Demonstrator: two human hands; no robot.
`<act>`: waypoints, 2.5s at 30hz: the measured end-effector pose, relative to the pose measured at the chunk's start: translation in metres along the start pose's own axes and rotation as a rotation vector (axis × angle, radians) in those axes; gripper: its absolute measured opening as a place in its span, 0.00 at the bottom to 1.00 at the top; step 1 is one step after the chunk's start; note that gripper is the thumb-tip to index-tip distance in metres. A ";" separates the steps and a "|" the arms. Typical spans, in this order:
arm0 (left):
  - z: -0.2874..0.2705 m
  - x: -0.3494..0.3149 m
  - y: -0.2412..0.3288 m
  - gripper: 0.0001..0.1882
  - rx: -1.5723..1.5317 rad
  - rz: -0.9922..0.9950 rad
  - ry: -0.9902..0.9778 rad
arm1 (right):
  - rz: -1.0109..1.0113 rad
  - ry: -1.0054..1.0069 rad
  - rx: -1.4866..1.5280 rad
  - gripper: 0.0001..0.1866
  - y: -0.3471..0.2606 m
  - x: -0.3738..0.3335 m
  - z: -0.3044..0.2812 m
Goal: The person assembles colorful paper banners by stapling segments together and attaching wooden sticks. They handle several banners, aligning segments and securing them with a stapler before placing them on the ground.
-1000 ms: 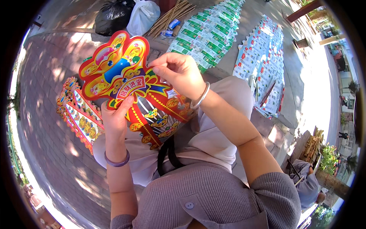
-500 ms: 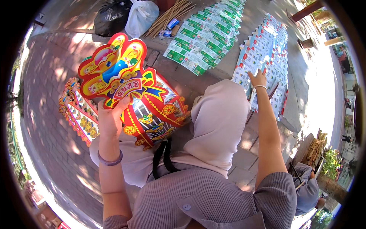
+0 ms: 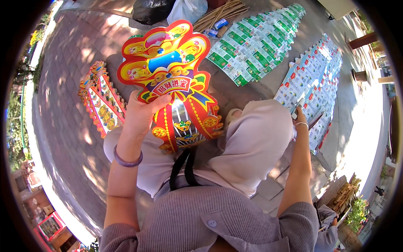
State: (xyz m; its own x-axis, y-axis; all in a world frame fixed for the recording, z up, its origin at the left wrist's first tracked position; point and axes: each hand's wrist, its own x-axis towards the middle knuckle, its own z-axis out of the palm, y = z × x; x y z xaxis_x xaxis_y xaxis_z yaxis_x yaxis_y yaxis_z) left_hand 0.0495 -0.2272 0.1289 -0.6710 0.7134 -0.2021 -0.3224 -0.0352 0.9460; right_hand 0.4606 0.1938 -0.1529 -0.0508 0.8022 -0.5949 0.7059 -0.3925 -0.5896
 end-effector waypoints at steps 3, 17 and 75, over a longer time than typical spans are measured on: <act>-0.002 0.000 0.003 0.19 -0.024 -0.035 -0.033 | -0.209 -0.309 0.781 0.26 -0.056 -0.058 -0.006; 0.003 -0.008 0.018 0.15 0.059 0.016 -0.159 | -1.473 -0.469 -0.881 0.29 -0.298 -0.326 0.032; -0.030 -0.013 0.000 0.11 0.231 0.170 -0.183 | -1.501 -0.055 -0.898 0.15 -0.323 -0.353 0.075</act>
State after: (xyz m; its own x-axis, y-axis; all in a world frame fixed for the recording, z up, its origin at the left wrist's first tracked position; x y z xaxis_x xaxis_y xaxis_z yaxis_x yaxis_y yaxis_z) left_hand 0.0384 -0.2576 0.1239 -0.5644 0.8255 -0.0074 -0.0425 -0.0202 0.9989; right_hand 0.1977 0.0037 0.2070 -0.9774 0.1821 0.1074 0.1650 0.9747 -0.1505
